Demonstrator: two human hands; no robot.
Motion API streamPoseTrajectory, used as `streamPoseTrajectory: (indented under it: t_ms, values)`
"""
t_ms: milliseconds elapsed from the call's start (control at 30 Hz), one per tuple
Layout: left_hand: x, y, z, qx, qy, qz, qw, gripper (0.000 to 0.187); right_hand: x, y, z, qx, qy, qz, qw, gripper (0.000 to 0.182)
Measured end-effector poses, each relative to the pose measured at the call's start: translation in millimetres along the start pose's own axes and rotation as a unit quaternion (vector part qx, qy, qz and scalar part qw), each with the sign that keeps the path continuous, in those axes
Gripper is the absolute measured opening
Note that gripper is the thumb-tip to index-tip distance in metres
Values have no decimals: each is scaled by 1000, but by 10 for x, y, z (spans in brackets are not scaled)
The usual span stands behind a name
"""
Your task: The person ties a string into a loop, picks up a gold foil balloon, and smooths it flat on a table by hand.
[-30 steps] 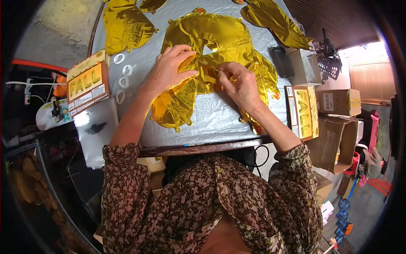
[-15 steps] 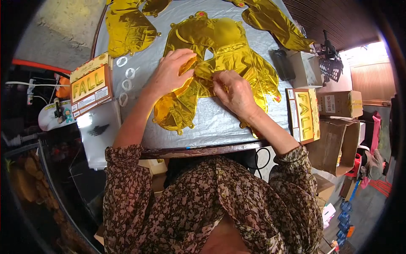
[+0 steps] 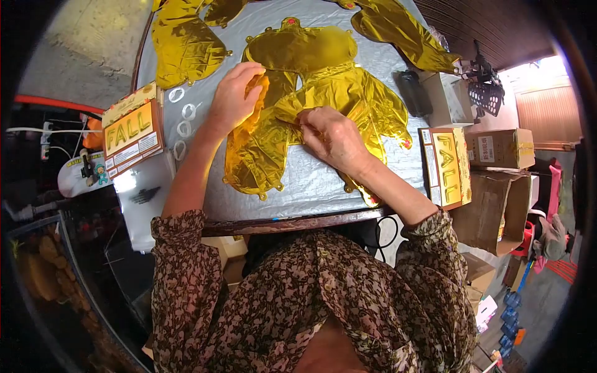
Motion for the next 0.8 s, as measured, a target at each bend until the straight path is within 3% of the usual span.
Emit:
streamPoseTrajectory:
  t_ms: [433, 500, 533, 633, 800]
  values:
    - [79, 168, 39, -10, 35, 68, 997, 34, -114, -78, -118, -30, 13, 4, 999, 23]
    - [67, 145, 37, -16, 32, 63, 997, 34, -199, -76, -134, -32, 2, -151, 988, 35]
    - [56, 130, 35, -12, 27, 56, 998, 33, -170, -172, -176, -6, 40, -186, 982, 46]
    - [55, 64, 10, 8, 11, 50, 999, 34, -162, -327, -225, 26, 55, -276, 959, 50]
    - [102, -185, -140, 18, -29, 72, 997, 37, -72, -486, -282, 57, 67, -291, 953, 53]
Point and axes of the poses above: each hand's wrist, its own z-axis towards the middle knuckle, its own x-axis out of the palm, y = z × x, the point moved 3 cm from there along z, towards the middle knuckle, and after that the axes turned 5 degrees about -z, right-handed, at the moved point
